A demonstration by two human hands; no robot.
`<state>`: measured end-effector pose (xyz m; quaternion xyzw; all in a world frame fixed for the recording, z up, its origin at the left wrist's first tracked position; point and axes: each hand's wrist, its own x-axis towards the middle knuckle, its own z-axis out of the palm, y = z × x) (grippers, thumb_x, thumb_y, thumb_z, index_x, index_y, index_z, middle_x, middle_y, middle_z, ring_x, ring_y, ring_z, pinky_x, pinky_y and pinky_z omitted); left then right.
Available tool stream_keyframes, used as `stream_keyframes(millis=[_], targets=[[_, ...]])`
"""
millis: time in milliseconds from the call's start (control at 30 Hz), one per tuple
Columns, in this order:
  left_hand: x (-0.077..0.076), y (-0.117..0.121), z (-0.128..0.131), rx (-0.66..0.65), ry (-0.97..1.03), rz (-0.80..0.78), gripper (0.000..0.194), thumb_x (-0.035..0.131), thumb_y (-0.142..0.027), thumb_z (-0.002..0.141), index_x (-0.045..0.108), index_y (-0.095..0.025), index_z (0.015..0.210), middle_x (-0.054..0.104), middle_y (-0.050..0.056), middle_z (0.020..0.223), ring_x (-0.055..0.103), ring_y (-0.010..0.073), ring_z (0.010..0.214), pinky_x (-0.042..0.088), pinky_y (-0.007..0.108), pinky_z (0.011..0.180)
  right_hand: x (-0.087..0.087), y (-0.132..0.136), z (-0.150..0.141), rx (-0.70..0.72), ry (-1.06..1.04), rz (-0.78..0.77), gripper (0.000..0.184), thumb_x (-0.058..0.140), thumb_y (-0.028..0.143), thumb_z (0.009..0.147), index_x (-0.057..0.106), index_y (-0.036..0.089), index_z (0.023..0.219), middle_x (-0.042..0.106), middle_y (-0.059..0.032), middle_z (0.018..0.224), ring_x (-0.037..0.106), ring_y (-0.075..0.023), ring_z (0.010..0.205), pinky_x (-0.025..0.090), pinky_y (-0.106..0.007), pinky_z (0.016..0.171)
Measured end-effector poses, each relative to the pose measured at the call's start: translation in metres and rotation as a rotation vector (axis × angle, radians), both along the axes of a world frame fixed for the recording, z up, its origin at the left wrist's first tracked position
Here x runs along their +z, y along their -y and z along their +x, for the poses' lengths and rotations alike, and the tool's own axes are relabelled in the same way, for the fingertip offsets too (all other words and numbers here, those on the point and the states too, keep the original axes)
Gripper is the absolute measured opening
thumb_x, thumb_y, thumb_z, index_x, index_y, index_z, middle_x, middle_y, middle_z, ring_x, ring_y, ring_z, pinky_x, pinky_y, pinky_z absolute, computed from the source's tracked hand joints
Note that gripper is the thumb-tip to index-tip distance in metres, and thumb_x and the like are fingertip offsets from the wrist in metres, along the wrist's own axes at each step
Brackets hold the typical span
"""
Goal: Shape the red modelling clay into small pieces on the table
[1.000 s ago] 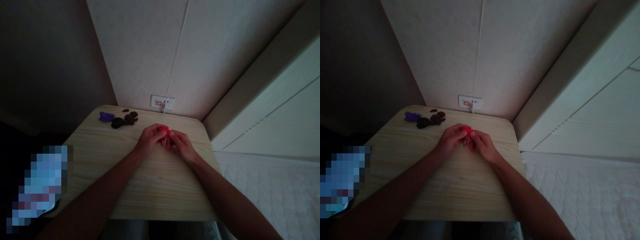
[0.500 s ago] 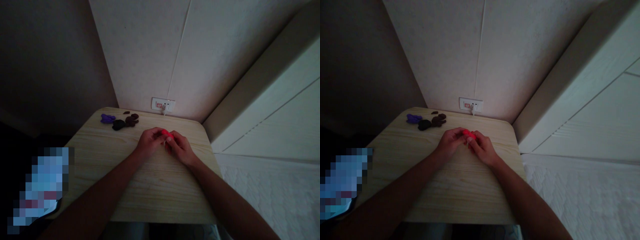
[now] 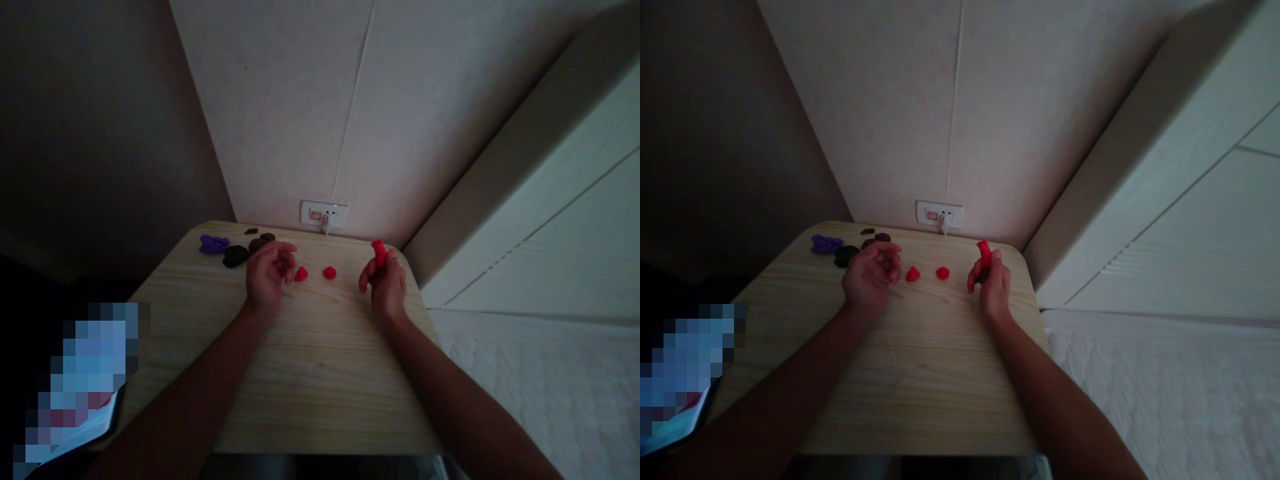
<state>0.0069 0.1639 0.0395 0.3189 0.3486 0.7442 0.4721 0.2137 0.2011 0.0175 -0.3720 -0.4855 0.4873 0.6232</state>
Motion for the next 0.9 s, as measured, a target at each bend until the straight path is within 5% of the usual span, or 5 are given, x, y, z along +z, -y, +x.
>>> stream_keyframes(millis=[900], targets=[[-0.011,-0.004,-0.001,0.094,-0.176,-0.051,0.021,0.06,-0.032,0.076,0.069,-0.014,0.069,0.054,0.0,0.051,0.041,0.008,0.04,0.024,0.021,0.038,-0.001,0.002,-0.002,0.127,0.059,-0.042,0.056,0.045,0.064,0.096,0.065,0.019,0.069,0.056,0.0001,0.051,0.049,-0.0127,0.042,0.038,-0.026,0.04]])
